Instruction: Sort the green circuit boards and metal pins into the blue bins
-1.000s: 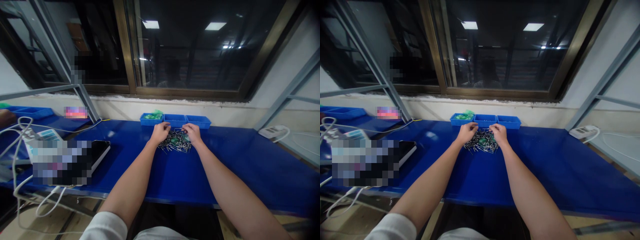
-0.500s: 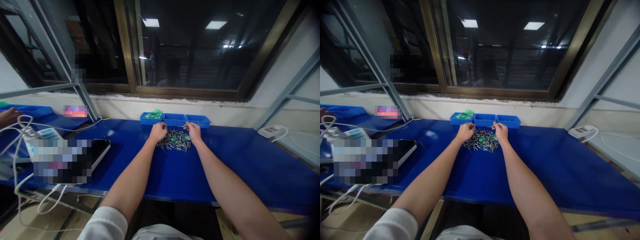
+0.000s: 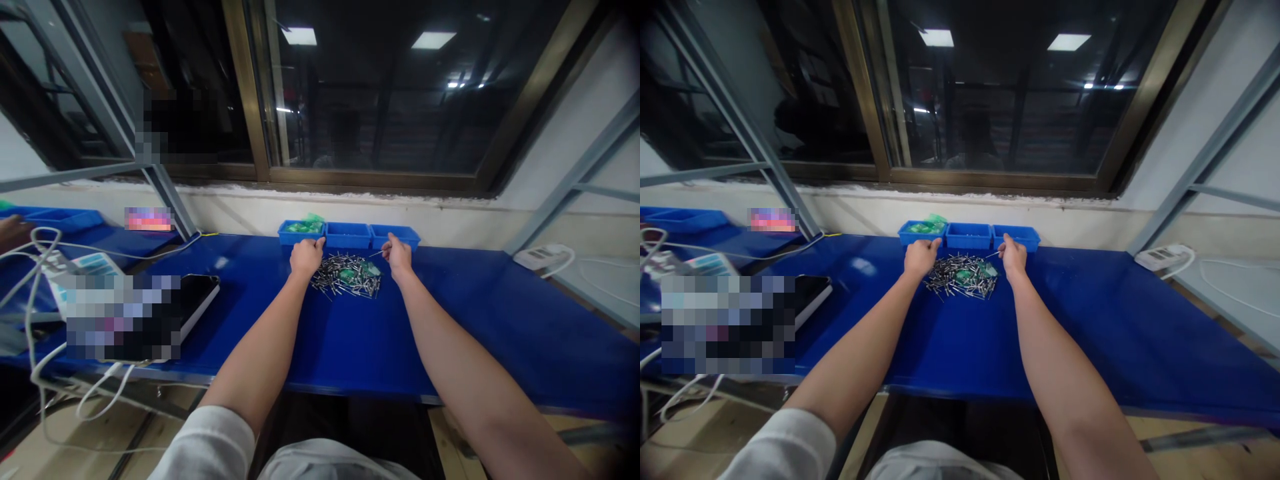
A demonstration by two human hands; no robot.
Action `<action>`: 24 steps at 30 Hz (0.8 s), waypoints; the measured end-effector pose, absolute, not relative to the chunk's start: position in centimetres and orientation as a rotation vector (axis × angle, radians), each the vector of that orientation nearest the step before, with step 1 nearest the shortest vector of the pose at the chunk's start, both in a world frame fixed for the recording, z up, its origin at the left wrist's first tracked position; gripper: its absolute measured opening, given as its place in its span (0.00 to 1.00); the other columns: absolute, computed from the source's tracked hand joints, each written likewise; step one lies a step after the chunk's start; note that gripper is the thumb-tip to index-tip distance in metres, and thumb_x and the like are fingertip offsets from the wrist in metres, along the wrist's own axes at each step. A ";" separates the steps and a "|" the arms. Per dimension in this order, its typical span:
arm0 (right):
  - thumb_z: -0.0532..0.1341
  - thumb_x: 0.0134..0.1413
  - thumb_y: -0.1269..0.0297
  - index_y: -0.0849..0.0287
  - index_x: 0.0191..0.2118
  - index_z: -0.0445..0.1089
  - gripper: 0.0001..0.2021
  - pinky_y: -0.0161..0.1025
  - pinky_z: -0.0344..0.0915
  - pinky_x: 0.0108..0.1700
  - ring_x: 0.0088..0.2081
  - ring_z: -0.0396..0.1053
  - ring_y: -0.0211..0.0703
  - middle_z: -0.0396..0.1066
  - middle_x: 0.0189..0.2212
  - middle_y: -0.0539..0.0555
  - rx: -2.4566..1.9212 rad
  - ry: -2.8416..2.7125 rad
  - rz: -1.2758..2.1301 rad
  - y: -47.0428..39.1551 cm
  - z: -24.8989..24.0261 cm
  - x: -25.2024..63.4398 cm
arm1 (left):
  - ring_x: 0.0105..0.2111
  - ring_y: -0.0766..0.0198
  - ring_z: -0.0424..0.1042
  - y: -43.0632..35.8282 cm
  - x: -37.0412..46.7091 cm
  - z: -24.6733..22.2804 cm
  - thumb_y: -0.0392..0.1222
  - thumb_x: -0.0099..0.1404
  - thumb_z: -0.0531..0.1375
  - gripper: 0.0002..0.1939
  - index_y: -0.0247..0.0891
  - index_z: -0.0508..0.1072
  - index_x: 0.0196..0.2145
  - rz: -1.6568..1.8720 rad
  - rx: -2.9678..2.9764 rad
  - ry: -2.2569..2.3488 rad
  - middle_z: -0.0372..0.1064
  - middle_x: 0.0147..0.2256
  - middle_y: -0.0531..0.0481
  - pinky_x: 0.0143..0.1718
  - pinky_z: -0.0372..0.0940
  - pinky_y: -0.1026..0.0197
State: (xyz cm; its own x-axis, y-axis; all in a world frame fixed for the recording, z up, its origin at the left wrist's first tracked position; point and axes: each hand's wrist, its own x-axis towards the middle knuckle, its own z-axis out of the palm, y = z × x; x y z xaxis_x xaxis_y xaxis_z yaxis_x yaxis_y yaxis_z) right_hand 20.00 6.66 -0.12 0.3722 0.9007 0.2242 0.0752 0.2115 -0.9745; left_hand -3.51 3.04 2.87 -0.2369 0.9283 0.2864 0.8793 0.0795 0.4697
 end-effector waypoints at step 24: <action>0.61 0.44 0.54 0.56 0.36 0.76 0.15 0.42 0.61 0.45 0.37 0.67 0.46 0.74 0.32 0.54 -1.350 -1.973 0.230 5.0 -0.2 17.2 | 0.43 0.60 0.69 2.9 -2.2 1.1 0.44 0.62 0.54 0.13 0.38 0.75 0.38 0.776 2.513 1.714 0.72 0.39 0.45 0.48 0.61 0.61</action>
State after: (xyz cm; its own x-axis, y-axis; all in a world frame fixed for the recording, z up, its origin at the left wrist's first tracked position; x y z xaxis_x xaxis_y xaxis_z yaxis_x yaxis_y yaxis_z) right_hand 17.17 5.00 -0.19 -0.1889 0.8673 0.4605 0.7383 0.4347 -0.5157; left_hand -2.24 2.95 1.12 0.2816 0.8747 0.3944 0.8734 -0.4039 0.2722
